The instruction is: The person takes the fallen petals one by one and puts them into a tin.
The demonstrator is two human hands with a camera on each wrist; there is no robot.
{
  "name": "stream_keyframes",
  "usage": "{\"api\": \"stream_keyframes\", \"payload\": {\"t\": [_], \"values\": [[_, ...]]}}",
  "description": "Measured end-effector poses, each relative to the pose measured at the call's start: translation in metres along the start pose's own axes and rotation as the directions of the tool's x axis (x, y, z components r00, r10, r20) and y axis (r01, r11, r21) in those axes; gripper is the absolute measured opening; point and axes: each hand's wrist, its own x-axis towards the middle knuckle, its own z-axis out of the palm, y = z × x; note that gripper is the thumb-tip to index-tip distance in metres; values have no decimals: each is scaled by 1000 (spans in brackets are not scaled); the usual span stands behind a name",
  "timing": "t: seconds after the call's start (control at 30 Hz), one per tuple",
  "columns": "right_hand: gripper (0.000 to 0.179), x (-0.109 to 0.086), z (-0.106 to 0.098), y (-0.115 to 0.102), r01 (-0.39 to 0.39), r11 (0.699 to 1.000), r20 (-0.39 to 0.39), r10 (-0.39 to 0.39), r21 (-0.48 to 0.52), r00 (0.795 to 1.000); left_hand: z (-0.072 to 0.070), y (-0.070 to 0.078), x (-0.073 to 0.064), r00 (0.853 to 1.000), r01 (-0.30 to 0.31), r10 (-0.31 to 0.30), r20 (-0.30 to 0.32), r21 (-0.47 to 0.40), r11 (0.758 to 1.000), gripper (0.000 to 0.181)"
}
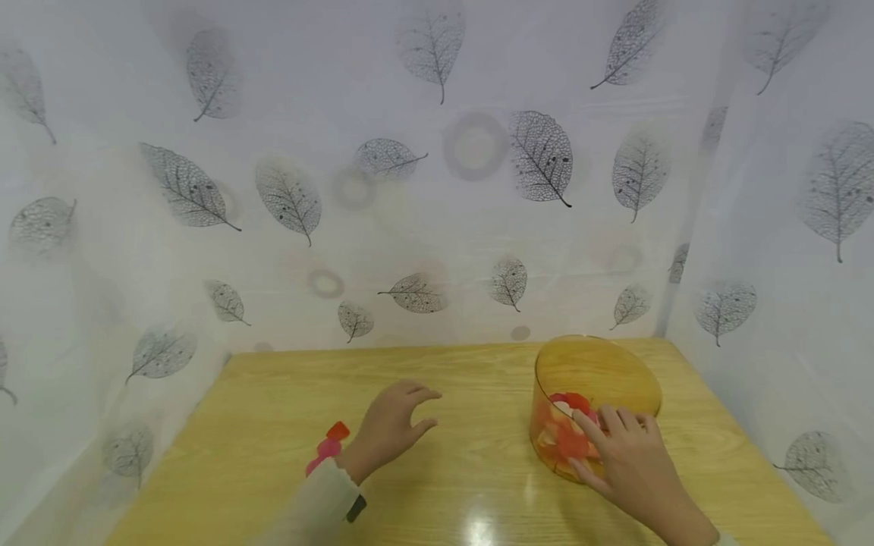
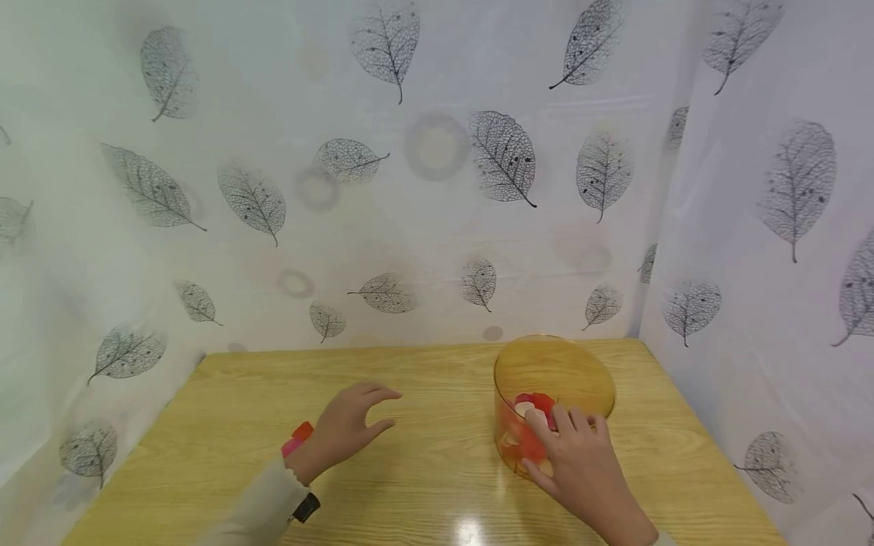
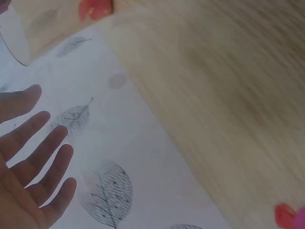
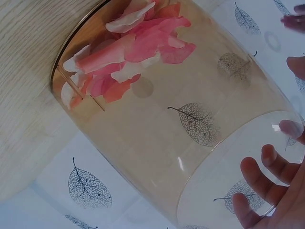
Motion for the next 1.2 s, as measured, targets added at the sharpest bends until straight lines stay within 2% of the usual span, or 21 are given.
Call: {"api": "stream_keyframes", "payload": {"t": [0.1,0.23,0.33,0.4,0.5,0.6,0.67,0.77,0.83,0.97,1.1,1.2], "values": [[76,-1,0,0,-3,1000,0,3,-2,1000,0,-24,-18,999,36,-36,-17,24,999,31],[77,-1,0,0,-2,1000,-5,2,-4,1000,-2,-56,-38,991,135,-134,-19,62,989,27],[77,-1,0,0,-3,1000,-5,3,-3,1000,-4,-79,-48,977,211,-213,20,78,974,24],[77,-1,-1,0,-2,1000,-2,2,-4,1000,-6,-93,-53,964,251,-255,69,67,966,23],[77,-1,-2,-1,-3,1000,4,3,-8,1000,-7,-111,-57,929,325,-327,172,43,945,20],[77,-1,-2,-1,-1,1000,4,1,-12,1000,-5,-123,-59,879,403,-395,267,26,915,17],[77,-1,-2,-1,-1,1000,-1,1,-10,1000,-4,-128,-58,852,439,-422,311,15,898,16],[76,-1,-2,-1,4,1000,-7,-4,-7,1000,-1,-132,-57,825,464,-434,363,3,886,16],[76,-1,-2,-1,5,1000,-8,-5,-12,1000,1,-134,-57,812,478,-437,387,-11,878,17],[76,0,-2,-1,6,1000,-8,-6,-15,1000,9,-141,-56,806,474,-437,399,7,881,16],[76,0,-2,-1,7,1000,-6,-7,-14,1000,14,-148,-55,809,449,-424,407,38,893,15],[77,1,-2,-1,4,1000,-3,-4,-17,1000,15,-151,-54,812,438,-405,420,19,899,15]]}}
